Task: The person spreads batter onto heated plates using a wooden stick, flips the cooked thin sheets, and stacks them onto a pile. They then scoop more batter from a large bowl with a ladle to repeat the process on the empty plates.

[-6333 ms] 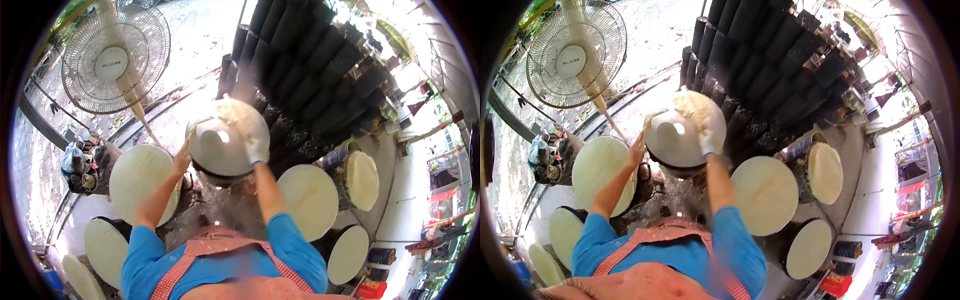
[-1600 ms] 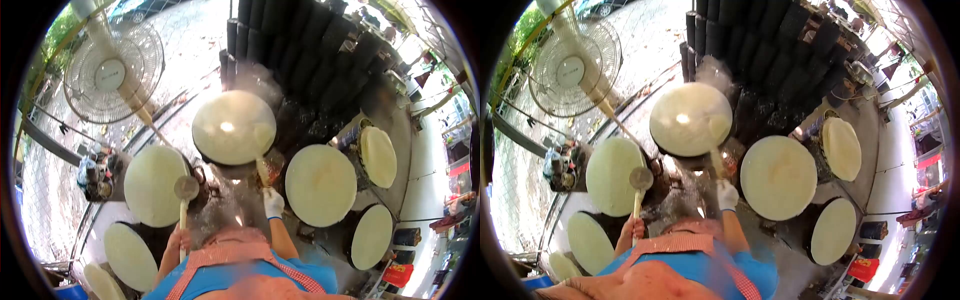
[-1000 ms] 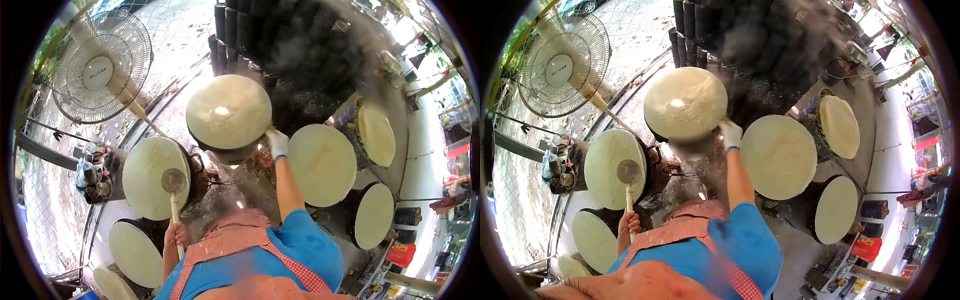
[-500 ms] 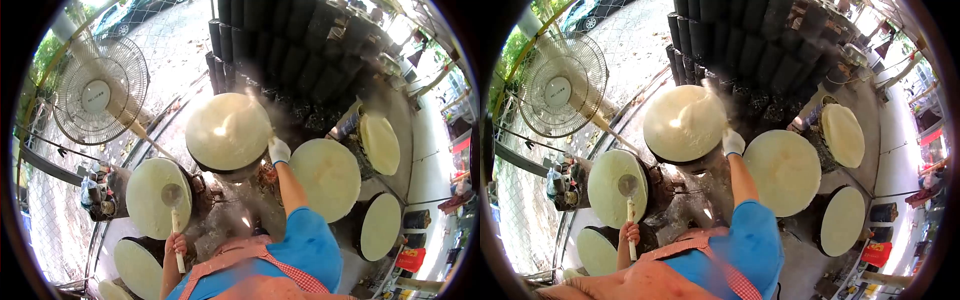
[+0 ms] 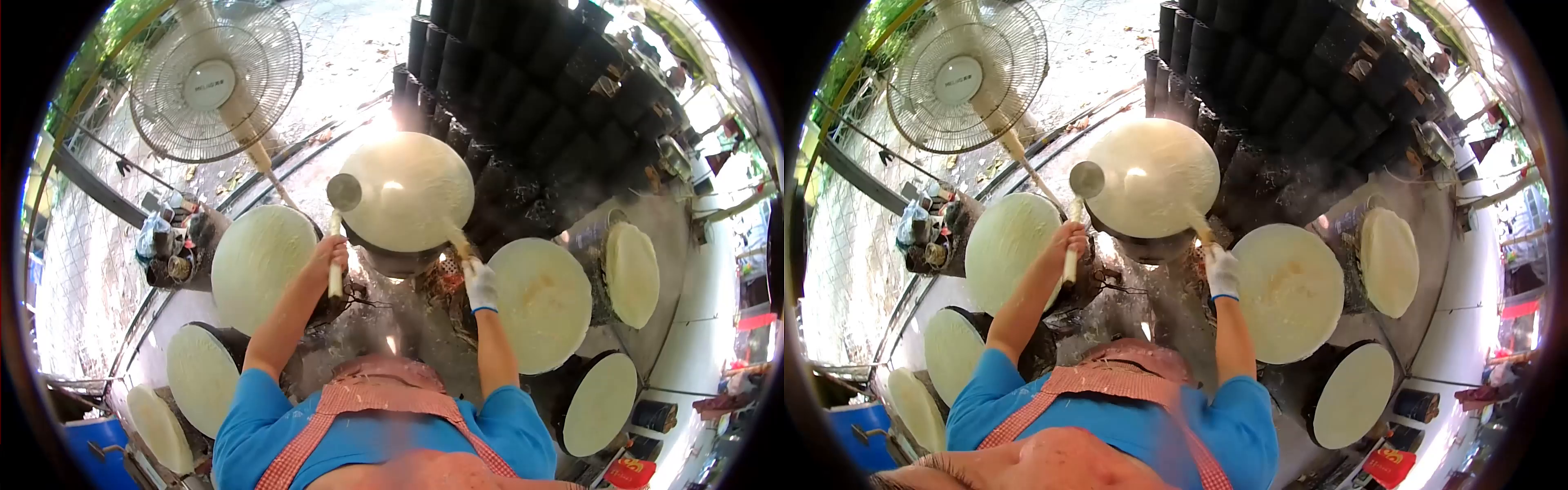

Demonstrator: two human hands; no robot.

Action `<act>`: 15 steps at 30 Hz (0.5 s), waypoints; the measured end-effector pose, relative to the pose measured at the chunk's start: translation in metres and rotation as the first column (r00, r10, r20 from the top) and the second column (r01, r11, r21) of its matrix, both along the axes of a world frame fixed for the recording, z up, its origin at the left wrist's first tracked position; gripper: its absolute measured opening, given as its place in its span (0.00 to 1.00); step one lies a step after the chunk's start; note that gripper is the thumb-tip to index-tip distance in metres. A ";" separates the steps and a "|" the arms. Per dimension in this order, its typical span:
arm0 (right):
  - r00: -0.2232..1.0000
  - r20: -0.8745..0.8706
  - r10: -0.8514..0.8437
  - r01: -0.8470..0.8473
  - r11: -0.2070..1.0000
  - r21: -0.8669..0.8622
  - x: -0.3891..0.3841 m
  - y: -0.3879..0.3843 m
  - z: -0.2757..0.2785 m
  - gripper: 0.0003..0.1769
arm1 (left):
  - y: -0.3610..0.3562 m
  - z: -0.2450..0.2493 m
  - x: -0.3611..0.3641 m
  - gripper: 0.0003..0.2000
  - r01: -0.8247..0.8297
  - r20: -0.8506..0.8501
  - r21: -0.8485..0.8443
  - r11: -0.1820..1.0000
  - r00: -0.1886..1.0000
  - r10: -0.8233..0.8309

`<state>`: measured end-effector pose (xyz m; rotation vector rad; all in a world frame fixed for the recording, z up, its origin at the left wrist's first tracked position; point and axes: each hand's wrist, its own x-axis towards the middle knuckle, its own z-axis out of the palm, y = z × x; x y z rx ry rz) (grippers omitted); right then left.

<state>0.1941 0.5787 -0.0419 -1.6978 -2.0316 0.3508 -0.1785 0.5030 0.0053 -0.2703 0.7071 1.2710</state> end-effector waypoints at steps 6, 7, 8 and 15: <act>0.994 0.094 0.060 -0.062 0.998 0.026 -0.053 -0.082 0.008 0.15 | 0.040 -0.014 0.076 0.05 0.066 -0.491 -0.014 0.998 0.869 -0.065; 0.997 0.077 0.013 -0.005 0.995 -0.104 -0.065 -0.087 0.010 0.15 | 0.040 -0.009 0.080 0.06 0.027 -0.282 -0.029 0.999 0.959 -0.034; 1.000 -0.018 0.010 -0.011 0.996 -0.091 -0.069 -0.092 0.013 0.15 | 0.026 0.018 0.077 0.07 0.033 -0.093 0.010 0.999 0.995 -0.032; 0.993 0.095 0.069 -0.095 0.946 0.311 -0.049 -0.146 0.035 0.15 | -0.118 0.040 0.042 0.05 0.150 -0.059 0.000 0.989 0.987 -0.150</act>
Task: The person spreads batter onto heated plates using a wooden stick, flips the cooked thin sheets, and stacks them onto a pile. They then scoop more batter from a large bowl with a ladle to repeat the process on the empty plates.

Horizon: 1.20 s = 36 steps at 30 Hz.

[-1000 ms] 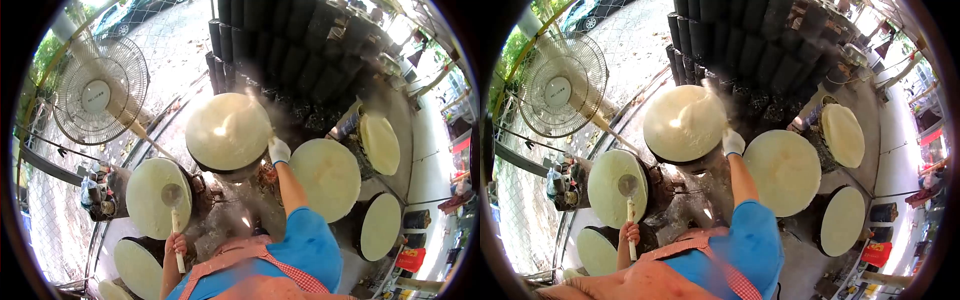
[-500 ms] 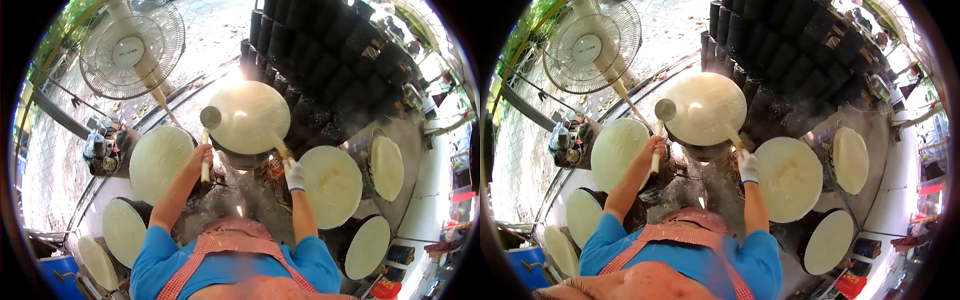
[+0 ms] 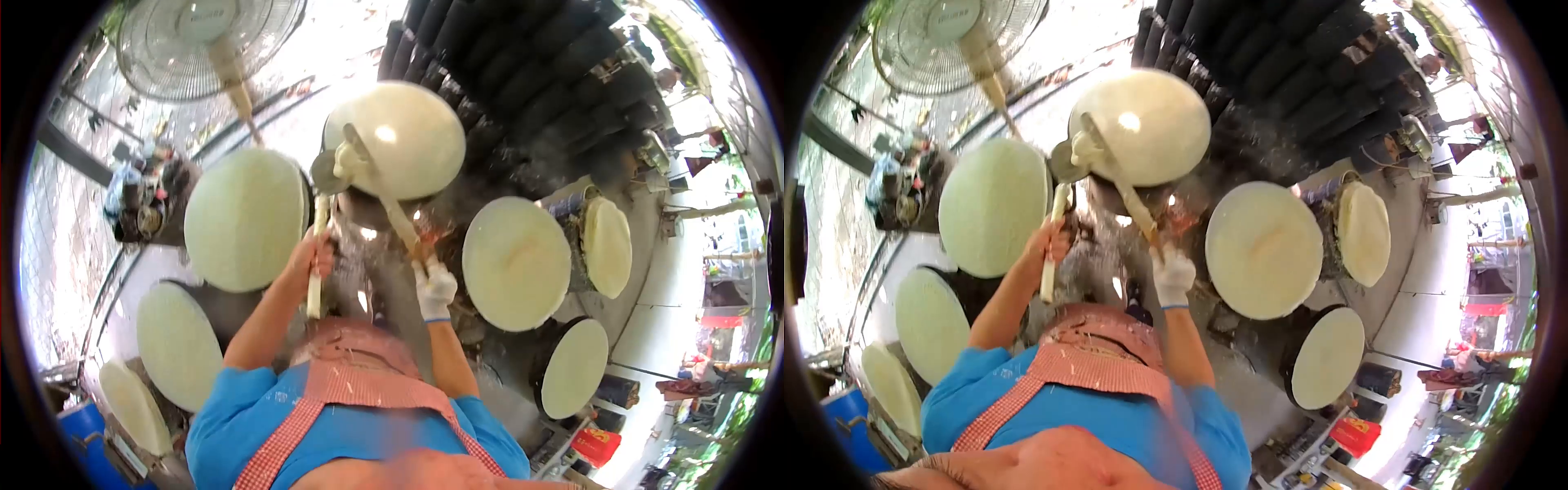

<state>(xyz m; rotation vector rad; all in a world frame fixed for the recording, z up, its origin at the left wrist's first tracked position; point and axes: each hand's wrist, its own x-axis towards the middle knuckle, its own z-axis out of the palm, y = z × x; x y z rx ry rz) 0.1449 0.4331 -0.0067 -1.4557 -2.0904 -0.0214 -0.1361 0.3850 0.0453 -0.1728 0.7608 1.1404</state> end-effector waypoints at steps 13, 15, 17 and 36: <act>0.847 -0.452 -0.279 -0.002 0.849 -0.528 0.124 -0.112 0.023 0.22 | -0.105 0.008 0.080 0.23 0.114 0.834 0.052 0.992 0.541 -0.106; 0.779 -0.472 -0.412 0.074 0.808 -0.584 0.187 -0.126 0.022 0.22 | -0.133 0.006 0.114 0.19 -0.007 0.785 0.029 1.000 0.619 -0.018; 0.730 -0.381 -0.568 0.331 0.781 -0.530 0.274 -0.151 -0.002 0.18 | -0.161 -0.038 0.144 0.19 -0.048 0.783 0.049 0.998 0.621 -0.009; 0.909 0.289 -0.301 0.389 0.862 -0.324 0.469 -0.297 -0.003 0.25 | -0.217 -0.004 0.271 0.21 -0.062 0.749 -0.014 0.998 0.661 0.052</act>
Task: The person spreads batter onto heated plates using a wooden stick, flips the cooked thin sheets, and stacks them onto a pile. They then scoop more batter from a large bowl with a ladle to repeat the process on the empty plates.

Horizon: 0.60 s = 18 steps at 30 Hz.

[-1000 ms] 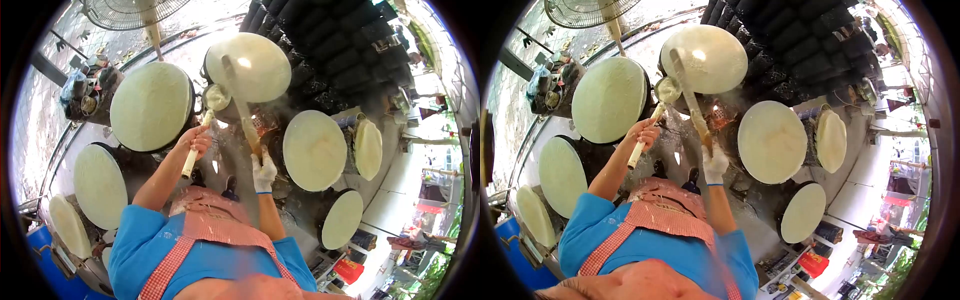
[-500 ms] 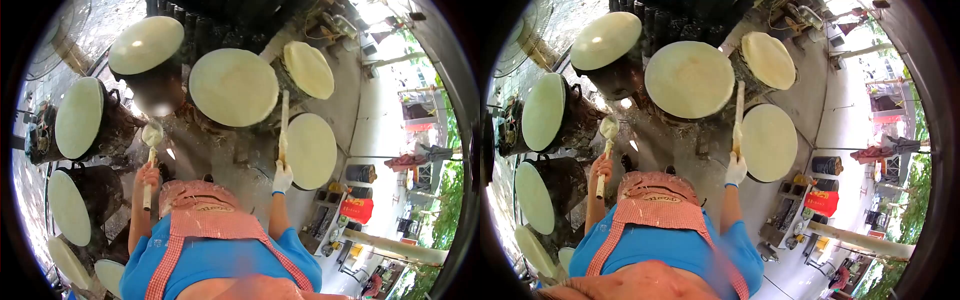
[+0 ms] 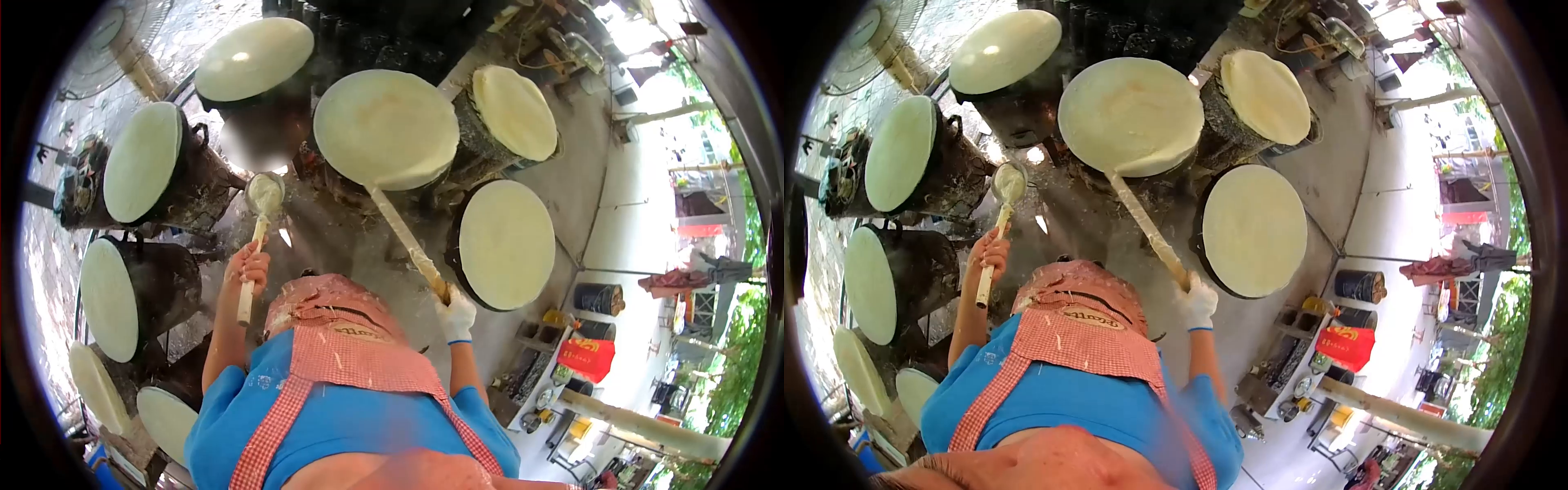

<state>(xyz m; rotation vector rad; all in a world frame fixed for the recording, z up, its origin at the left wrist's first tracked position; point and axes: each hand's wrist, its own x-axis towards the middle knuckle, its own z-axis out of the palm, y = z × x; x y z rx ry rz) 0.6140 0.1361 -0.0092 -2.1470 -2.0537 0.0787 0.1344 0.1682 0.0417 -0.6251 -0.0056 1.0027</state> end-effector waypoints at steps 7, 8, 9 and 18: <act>0.853 0.230 0.469 -0.482 0.876 -0.002 -0.023 0.142 0.006 0.18 | -0.043 -0.005 -0.010 0.19 -0.131 -0.029 -0.047 0.990 0.991 0.130; 0.803 0.304 0.513 -0.551 0.833 0.051 -0.034 0.167 0.013 0.19 | -0.049 -0.006 -0.013 0.19 -0.146 -0.022 -0.073 0.987 0.989 0.145; 0.750 0.334 0.571 -0.624 0.778 0.072 -0.044 0.190 0.018 0.22 | -0.055 -0.010 -0.017 0.19 -0.144 0.010 -0.014 0.990 0.990 0.144; 0.450 0.279 0.848 -0.759 0.528 -0.381 -0.117 0.328 0.047 0.12 | -0.070 0.002 -0.060 0.16 -0.301 0.032 -0.187 0.935 0.950 0.312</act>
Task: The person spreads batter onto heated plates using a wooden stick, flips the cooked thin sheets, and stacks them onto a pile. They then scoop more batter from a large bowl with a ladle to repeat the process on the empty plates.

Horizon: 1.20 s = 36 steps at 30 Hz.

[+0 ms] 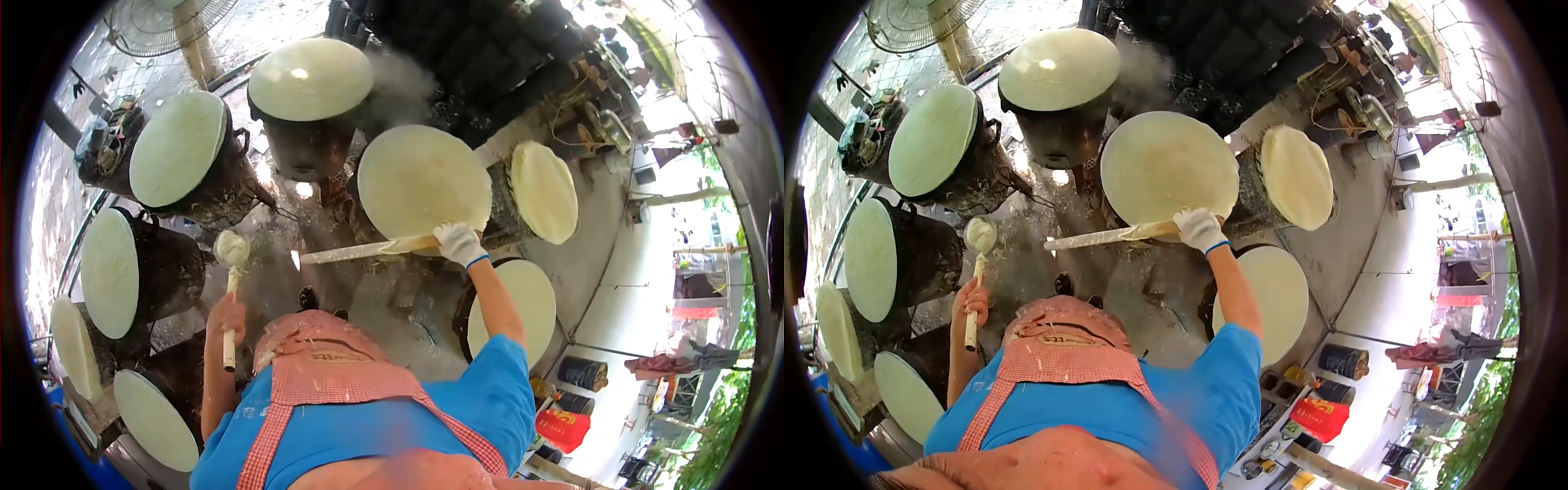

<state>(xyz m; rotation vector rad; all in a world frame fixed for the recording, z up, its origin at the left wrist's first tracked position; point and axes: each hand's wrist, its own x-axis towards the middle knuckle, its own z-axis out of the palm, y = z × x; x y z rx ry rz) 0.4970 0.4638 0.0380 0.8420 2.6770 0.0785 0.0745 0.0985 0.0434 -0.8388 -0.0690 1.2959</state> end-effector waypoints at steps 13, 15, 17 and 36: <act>0.911 -0.292 -0.291 0.319 0.946 0.051 -0.070 0.173 0.145 0.13 | 0.038 -0.024 -0.027 0.18 -0.066 -0.075 0.066 0.996 0.995 0.071; 0.889 -0.364 -0.278 0.315 0.948 0.046 -0.064 0.213 0.160 0.14 | 0.042 -0.024 -0.016 0.18 -0.082 -0.088 0.095 0.992 0.992 0.091; 0.833 -0.461 -0.307 0.345 0.939 -0.002 -0.047 0.254 0.170 0.15 | 0.048 -0.012 0.010 0.19 -0.129 -0.101 0.042 0.991 0.986 0.133; -0.908 -0.410 -0.091 0.391 0.172 -0.904 0.377 0.208 -0.048 0.06 | 0.140 0.000 0.121 0.22 -0.059 -0.125 0.063 0.996 0.990 0.067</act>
